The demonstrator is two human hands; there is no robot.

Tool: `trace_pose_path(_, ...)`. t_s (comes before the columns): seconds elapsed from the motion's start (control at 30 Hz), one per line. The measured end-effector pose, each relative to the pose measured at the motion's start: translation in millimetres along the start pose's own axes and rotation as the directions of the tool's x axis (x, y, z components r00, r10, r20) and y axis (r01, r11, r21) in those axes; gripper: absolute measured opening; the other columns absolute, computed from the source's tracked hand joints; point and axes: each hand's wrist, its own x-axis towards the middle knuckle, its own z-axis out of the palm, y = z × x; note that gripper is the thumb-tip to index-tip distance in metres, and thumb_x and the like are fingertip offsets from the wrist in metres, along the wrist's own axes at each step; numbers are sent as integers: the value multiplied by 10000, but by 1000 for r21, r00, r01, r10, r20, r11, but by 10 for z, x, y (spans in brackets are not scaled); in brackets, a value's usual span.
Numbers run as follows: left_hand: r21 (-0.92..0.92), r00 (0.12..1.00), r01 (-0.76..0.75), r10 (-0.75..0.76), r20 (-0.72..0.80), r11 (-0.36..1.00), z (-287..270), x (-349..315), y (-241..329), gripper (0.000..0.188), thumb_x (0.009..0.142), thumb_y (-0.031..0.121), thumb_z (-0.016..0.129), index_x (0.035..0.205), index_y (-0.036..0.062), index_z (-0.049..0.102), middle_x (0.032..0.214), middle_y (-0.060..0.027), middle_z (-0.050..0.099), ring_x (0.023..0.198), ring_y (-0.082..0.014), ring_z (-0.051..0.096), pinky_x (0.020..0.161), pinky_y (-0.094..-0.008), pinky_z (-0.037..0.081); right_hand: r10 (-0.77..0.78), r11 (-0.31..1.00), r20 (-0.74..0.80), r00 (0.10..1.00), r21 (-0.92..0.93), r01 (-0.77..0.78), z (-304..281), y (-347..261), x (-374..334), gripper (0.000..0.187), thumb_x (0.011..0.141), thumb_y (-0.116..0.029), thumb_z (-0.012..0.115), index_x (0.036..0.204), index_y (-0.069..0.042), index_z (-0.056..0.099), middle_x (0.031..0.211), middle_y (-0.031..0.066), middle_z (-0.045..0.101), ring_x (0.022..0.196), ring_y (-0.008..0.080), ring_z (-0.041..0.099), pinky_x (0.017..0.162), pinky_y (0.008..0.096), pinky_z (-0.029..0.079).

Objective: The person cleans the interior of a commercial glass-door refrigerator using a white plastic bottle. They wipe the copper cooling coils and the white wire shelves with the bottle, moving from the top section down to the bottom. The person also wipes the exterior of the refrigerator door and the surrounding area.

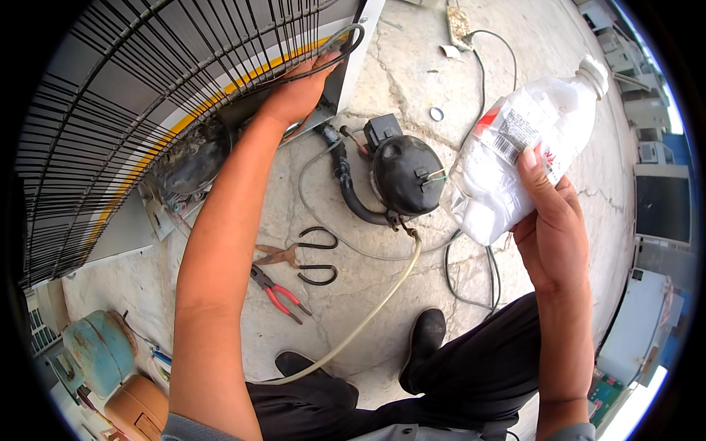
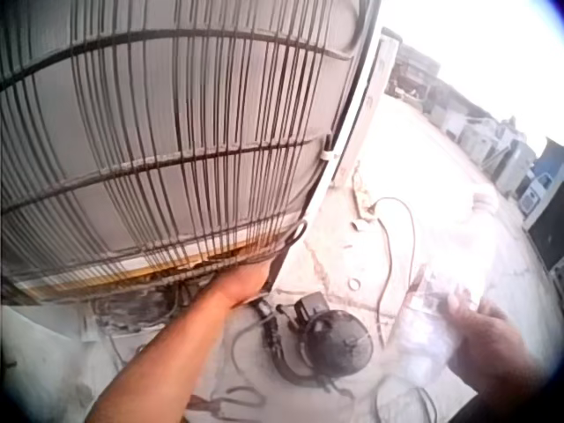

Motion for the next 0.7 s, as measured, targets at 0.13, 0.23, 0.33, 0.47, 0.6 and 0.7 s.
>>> trace_pose_path(0.13,92,994,-103,107,-38,990,21,-33,149,417,1039,360,487,1308,75,628,1296,-138,649,1211,-305,595,1027,-371,438,-30,999,15,999,-22,30,35,-34,-50,435,1023,-265,594,1336,26,513,1210,114,664,1079,188,673,936,339,551)
trace_pose_path(0.23,31,992,-117,118,-47,993,4,-71,292,422,1028,369,491,1315,93,630,1289,-122,655,1192,-300,599,1023,-355,439,-30,999,35,999,-27,31,57,-41,-74,418,1023,-265,596,1322,19,531,1191,110,672,1063,182,678,927,334,554)
trace_pose_path(0.33,-80,997,-70,68,-31,994,-12,-91,315,444,1010,403,526,1304,90,639,1278,-120,664,1144,-277,618,1007,-348,441,-26,999,60,998,-20,27,97,-37,-104,400,1023,-267,596,1306,12,551,1167,103,682,1043,178,685,914,330,556)
trace_pose_path(0.47,-141,1000,-11,13,10,990,-40,-96,296,431,1007,402,538,1276,88,658,1227,-101,686,1089,-220,623,989,-336,441,-39,999,51,998,-22,40,148,-9,-118,387,1024,-269,594,1294,6,562,1150,97,688,1027,173,689,893,325,560)
trace_pose_path(0.6,-184,999,35,-31,28,982,-67,-113,296,437,969,402,608,1252,74,667,1180,-62,694,1070,-180,605,975,-321,443,-40,998,51,998,-43,42,160,-9,-121,388,1025,-271,592,1294,6,562,1157,97,687,1026,172,689,883,323,562)
trace_pose_path(0.7,-291,994,93,-72,81,952,-69,-128,224,437,938,394,657,1234,73,672,1168,-34,688,1070,-149,589,966,-302,441,-44,998,51,998,-46,46,167,-3,-123,390,1025,-270,592,1296,8,559,1163,97,685,1026,169,688,881,318,561)
